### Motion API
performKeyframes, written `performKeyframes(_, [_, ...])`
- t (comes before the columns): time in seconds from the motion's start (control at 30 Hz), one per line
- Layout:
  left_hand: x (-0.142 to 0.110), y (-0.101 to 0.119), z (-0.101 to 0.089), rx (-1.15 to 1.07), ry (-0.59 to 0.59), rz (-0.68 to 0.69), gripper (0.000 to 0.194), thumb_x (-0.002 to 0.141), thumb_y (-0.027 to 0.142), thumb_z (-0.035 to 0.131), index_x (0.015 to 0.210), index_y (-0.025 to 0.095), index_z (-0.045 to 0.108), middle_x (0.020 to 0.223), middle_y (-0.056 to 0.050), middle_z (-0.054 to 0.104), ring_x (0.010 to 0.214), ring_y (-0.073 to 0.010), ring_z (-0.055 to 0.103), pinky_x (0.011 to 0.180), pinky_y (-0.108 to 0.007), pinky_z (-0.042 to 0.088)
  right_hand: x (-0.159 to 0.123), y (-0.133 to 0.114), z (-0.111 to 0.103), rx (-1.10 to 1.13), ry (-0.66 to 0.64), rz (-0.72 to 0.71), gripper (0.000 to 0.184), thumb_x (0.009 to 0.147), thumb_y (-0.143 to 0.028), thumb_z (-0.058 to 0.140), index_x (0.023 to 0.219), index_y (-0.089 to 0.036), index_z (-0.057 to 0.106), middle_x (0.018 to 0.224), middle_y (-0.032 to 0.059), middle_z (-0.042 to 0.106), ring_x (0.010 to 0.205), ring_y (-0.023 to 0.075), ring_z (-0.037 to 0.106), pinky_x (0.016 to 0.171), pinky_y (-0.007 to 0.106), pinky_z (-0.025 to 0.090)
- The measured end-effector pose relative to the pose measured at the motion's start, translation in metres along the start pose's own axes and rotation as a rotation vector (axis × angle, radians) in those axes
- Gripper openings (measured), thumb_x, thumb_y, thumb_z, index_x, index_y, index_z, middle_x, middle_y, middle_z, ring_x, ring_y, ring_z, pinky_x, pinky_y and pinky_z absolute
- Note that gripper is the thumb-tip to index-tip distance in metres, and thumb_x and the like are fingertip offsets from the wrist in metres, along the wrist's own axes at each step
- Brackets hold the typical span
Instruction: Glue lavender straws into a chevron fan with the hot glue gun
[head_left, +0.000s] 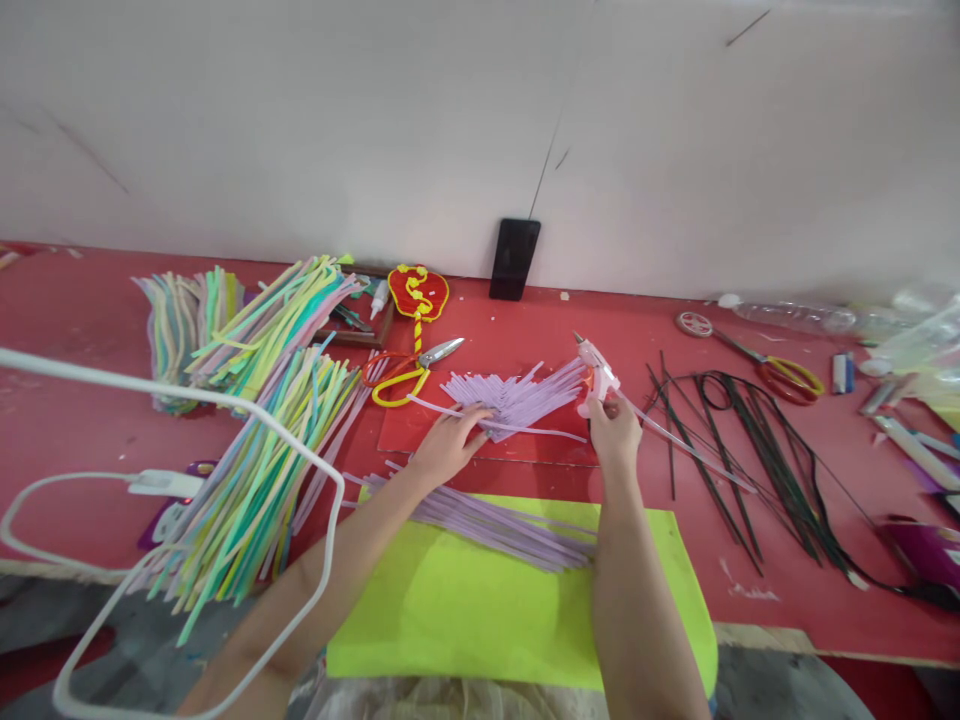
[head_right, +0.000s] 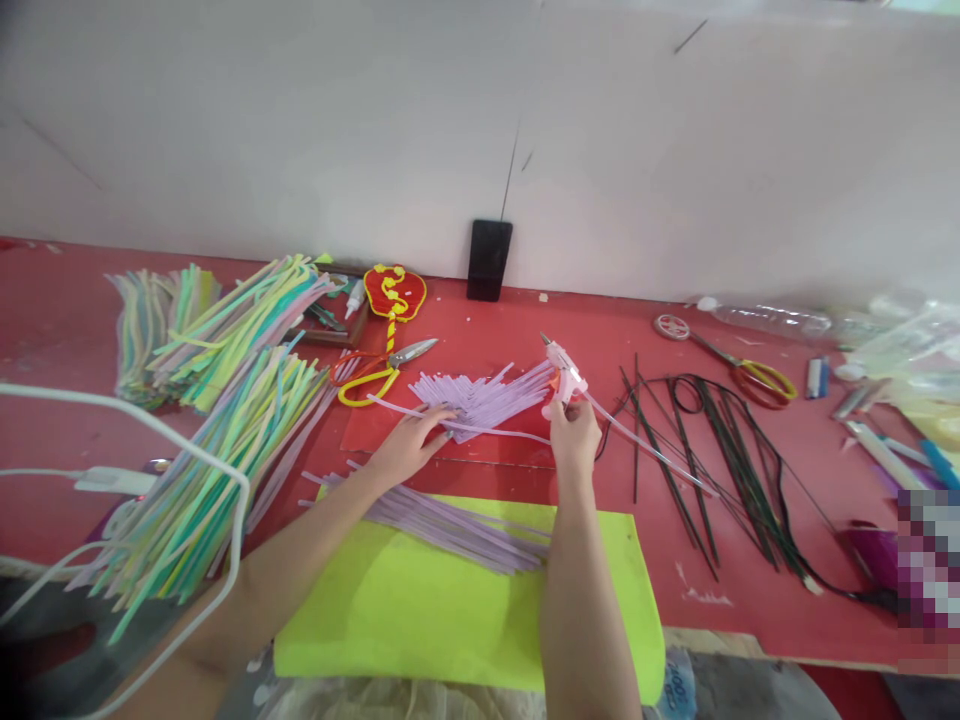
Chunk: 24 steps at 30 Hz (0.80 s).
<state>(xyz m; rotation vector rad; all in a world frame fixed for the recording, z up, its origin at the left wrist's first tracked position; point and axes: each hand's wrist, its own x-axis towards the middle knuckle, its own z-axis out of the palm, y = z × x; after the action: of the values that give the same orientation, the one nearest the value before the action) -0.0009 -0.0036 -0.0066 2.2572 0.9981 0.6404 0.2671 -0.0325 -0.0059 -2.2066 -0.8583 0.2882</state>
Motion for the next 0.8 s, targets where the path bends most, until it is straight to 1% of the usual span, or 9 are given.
performKeyframes(0.17, [0.001,0.002,-0.001,-0.008,0.002,-0.002,0.032,0.089,0.019,0.051,0.120,0.024,0.055,0.131,-0.006,0.058,0.126,-0.0236,0.050,0.110,-0.046,0.033,-0.004,-0.006,-0.004,0.009,0.059,0.008,0.030,0.072,-0.053,0.051,0.069,-0.023,0.048,0.062,0.0002,0.055,0.064,0.0194,0.052,0.064,0.029,0.037])
performKeyframes(0.33, [0.000,0.002,-0.001,0.010,-0.005,0.009,0.032,0.090,0.019,0.050,0.121,0.023,0.054,0.131,-0.006,0.058,0.127,-0.0233,0.049,0.111,-0.045,0.033,-0.011,-0.014,-0.010,-0.001,0.097,0.023,0.026,0.074,-0.049,0.050,0.072,-0.023,0.046,0.064,-0.0001,0.055,0.063,0.0187,0.051,0.064,0.029,0.036])
performKeyframes(0.5, [0.000,0.001,-0.001,0.046,-0.014,0.005,0.031,0.090,0.021,0.050,0.121,0.020,0.053,0.132,-0.008,0.057,0.127,-0.0238,0.049,0.111,-0.045,0.034,-0.009,-0.010,-0.011,-0.037,0.141,0.055,0.023,0.074,-0.046,0.049,0.076,-0.023,0.048,0.070,0.0032,0.059,0.070,0.0220,0.055,0.067,0.031,0.038])
performKeyframes(0.6, [0.000,0.002,-0.001,0.063,-0.016,0.010,0.031,0.091,0.021,0.050,0.122,0.022,0.052,0.133,-0.006,0.057,0.126,-0.0225,0.049,0.111,-0.043,0.034,-0.005,-0.002,-0.010,-0.043,0.147,0.076,0.023,0.073,-0.046,0.050,0.075,-0.023,0.048,0.073,0.0054,0.062,0.076,0.0245,0.058,0.072,0.033,0.041])
performKeyframes(0.7, [0.000,0.003,-0.002,0.070,-0.012,0.021,0.031,0.091,0.021,0.050,0.122,0.023,0.052,0.133,-0.005,0.057,0.126,-0.0213,0.050,0.111,-0.042,0.035,-0.001,0.003,-0.008,-0.087,0.131,0.102,0.022,0.073,-0.044,0.049,0.075,-0.022,0.048,0.075,0.0083,0.063,0.082,0.0276,0.060,0.076,0.036,0.043])
performKeyframes(0.8, [0.000,0.003,-0.002,0.075,-0.014,0.018,0.032,0.090,0.020,0.051,0.122,0.023,0.052,0.132,-0.006,0.057,0.126,-0.0215,0.050,0.111,-0.043,0.035,0.002,0.003,-0.008,-0.152,0.093,0.129,0.020,0.073,-0.041,0.050,0.076,-0.022,0.049,0.077,0.0108,0.064,0.087,0.0305,0.061,0.078,0.038,0.044])
